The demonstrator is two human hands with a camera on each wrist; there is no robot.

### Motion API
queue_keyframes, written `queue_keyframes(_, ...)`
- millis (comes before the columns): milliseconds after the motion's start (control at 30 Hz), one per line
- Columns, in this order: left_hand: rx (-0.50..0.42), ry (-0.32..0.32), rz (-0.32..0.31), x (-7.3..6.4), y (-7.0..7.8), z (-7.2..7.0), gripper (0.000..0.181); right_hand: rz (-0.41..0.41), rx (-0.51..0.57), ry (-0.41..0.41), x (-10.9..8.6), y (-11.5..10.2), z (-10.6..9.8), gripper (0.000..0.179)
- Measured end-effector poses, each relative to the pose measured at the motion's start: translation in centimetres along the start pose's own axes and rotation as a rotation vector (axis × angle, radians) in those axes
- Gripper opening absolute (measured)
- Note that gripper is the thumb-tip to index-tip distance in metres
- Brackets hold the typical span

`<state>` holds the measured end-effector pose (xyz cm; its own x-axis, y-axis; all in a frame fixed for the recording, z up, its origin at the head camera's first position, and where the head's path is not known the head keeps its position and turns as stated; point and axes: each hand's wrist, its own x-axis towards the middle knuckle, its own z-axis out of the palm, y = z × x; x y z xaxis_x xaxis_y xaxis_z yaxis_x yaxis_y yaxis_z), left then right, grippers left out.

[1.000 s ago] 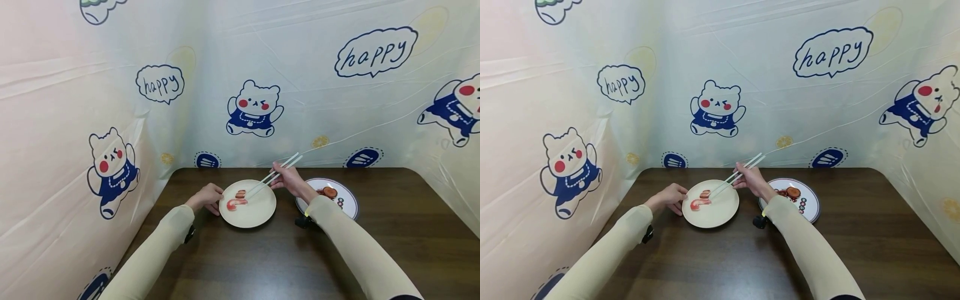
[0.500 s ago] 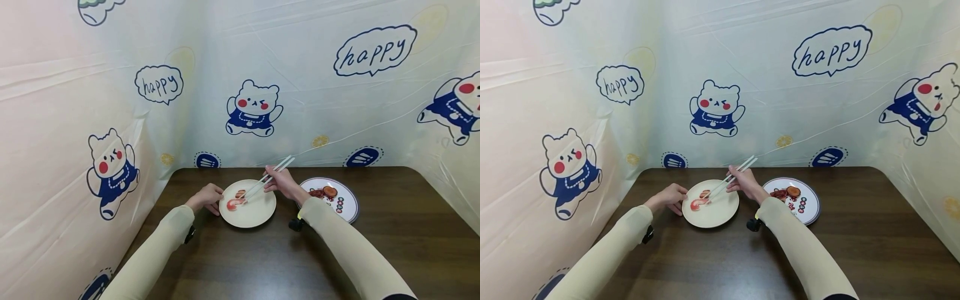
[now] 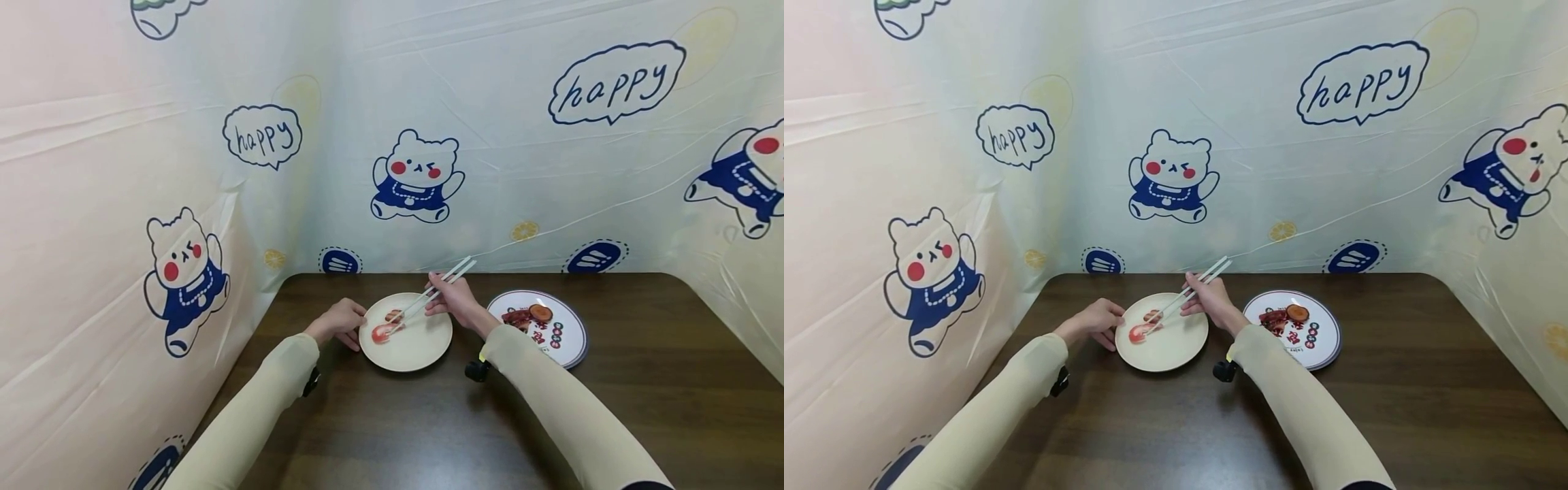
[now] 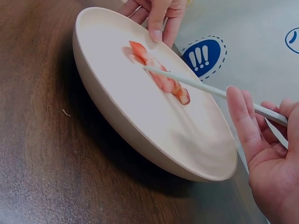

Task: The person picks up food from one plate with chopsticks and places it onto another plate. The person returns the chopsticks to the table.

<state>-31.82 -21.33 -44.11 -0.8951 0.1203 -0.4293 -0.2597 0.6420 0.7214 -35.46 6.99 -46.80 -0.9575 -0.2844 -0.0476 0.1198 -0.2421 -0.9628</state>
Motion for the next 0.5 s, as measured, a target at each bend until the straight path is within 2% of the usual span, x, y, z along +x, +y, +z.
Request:
queue_keyframes(200,-0.003,-0.004,0.001,-0.1,0.1,0.1,0.032,-0.016,-0.001,0.010,-0.1,0.2,-0.1,0.043)
queue_keyframes(500,-0.001,-0.014,0.012,-0.1,0.1,-0.1,0.032,0.009,-0.033,0.035,0.0,-0.3,-1.0,0.044)
